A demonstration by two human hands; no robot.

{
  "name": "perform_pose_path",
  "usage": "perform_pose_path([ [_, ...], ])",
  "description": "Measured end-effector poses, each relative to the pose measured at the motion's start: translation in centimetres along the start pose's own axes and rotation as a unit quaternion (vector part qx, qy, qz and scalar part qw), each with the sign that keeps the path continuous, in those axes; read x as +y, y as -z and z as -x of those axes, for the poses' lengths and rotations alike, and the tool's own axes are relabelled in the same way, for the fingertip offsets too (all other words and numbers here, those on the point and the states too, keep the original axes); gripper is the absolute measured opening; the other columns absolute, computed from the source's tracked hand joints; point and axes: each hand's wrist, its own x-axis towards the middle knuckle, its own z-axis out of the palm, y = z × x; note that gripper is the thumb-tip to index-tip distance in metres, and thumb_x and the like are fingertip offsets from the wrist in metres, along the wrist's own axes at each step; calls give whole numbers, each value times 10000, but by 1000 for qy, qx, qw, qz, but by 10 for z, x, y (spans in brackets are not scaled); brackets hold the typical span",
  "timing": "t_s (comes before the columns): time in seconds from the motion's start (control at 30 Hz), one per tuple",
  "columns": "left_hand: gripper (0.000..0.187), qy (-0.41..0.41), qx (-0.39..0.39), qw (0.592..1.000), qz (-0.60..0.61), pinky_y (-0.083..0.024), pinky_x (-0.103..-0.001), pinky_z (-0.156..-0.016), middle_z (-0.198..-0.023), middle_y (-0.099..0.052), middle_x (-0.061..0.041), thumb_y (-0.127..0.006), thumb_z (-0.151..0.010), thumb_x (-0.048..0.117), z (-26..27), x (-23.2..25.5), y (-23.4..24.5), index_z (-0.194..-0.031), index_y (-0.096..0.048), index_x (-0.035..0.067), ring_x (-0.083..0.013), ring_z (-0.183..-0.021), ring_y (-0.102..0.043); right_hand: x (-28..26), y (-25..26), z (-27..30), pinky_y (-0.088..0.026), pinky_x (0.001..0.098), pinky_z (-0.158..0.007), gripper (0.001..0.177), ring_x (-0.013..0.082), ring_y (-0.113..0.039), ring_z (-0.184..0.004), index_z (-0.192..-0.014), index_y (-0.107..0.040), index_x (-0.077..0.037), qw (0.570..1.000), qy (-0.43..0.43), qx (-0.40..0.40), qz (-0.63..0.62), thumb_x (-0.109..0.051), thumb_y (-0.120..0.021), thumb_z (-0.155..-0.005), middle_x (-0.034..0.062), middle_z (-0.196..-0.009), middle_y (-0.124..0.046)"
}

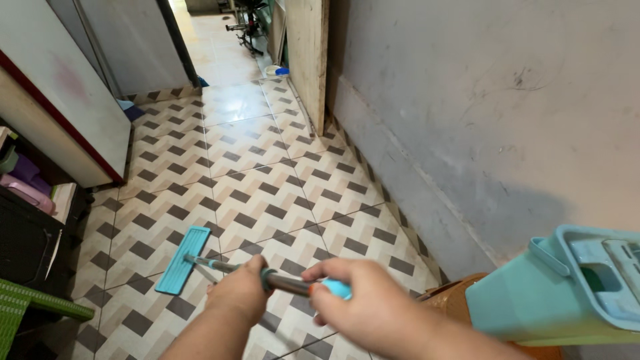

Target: The person attempts to assemble a mop by connecting two metal handle sections. They try to screw the pieces together and attach a blue mop head, then insert the mop into a matching blue bucket.

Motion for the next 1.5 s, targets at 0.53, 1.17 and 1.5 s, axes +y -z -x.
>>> perform_pose_path([
  [0.53,361,-217,211,950,77,-244,-583,-1178,-1010,-714,-57,-716,-816,439,53,43,25,-1007,-591,159,-310,-986,-660,-68,102,12,-652,369,-632,315,250,-793,-662,-1020,-715,51,996,34,44,-70,-156,-551,-850,213,-792,-803],
  [1.17,423,13,29,999,-37,-141,-664,-1241,-1314,-620,8,-672,-925,535,15,-22,7,-1233,-529,283,-185,-1360,-520,-35,8,-30,-610,331,-601,252,202,-741,-626,-1052,-741,-34,991,-95,-10,-95,-215,-609,-936,132,-726,-751],
  [1.5,201,-297,58,938,167,-124,-695,-1223,-1048,-749,-42,-684,-880,302,63,151,27,-1061,-648,223,-316,-1076,-691,-49,243,39,-614,515,-730,377,412,-742,-772,-1181,-625,88,977,-83,194,36,-148,-501,-915,345,-911,-690],
])
